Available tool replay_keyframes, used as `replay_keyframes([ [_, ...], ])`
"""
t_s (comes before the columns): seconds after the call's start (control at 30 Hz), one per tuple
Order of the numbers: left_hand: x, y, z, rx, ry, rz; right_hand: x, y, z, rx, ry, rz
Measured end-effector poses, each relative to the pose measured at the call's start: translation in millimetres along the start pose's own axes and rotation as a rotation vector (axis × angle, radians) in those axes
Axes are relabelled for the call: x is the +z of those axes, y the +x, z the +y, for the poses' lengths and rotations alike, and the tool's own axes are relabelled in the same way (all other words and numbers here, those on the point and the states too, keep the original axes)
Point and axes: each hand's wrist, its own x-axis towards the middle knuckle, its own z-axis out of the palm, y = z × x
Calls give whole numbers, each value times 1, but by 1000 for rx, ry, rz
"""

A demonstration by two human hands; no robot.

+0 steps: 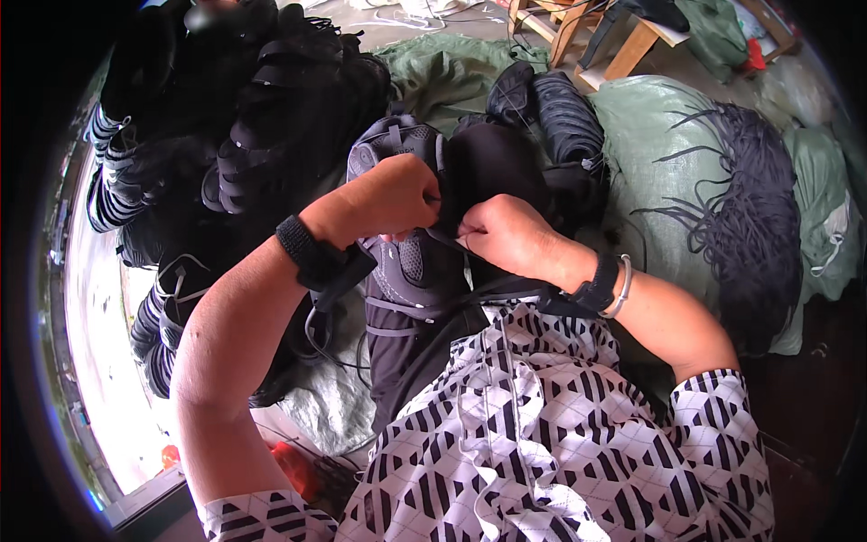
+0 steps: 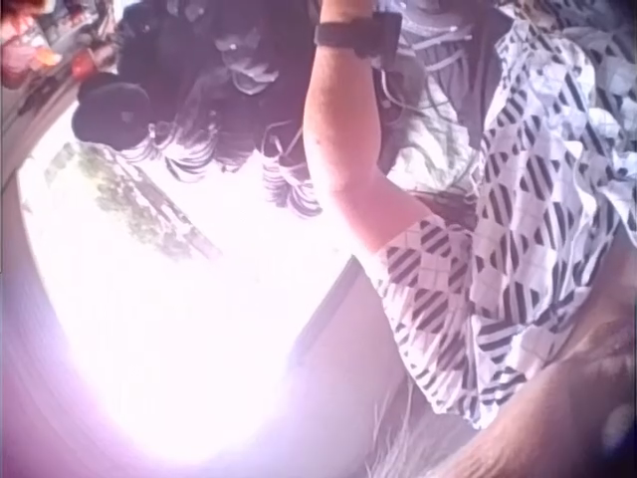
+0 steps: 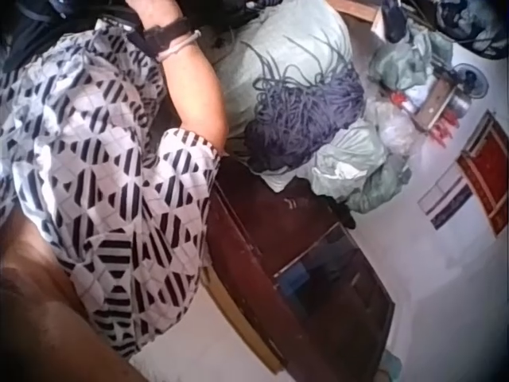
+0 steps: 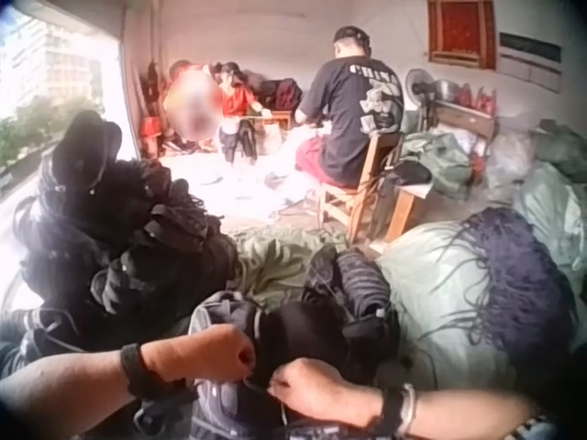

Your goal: The person picks up a shoe from a pile and laces it by hand, threading a shoelace through the eyelets and pulling it tight. After finishing, they set the shoe aside and pick up another shoe to repeat the process.

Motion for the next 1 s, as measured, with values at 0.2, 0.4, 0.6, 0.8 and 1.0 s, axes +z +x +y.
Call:
replay_keyframes([
  [0.2,6,-5,-2,51,-38,105,-3,-6,-1,208,515,-66],
  [0.4,7,-4,0,49,-8,77,1,-8,-10,314,564,-49],
  [0.6,8,-2,0,45,10,106,5,-7,-9,342,680,33],
  [0.8,21,-2,-7,107,333,327,11,-7,-10,314,671,-11],
  [1.0,29,-6,4,-22,415,309,14,-13,-17,379,783,-49],
])
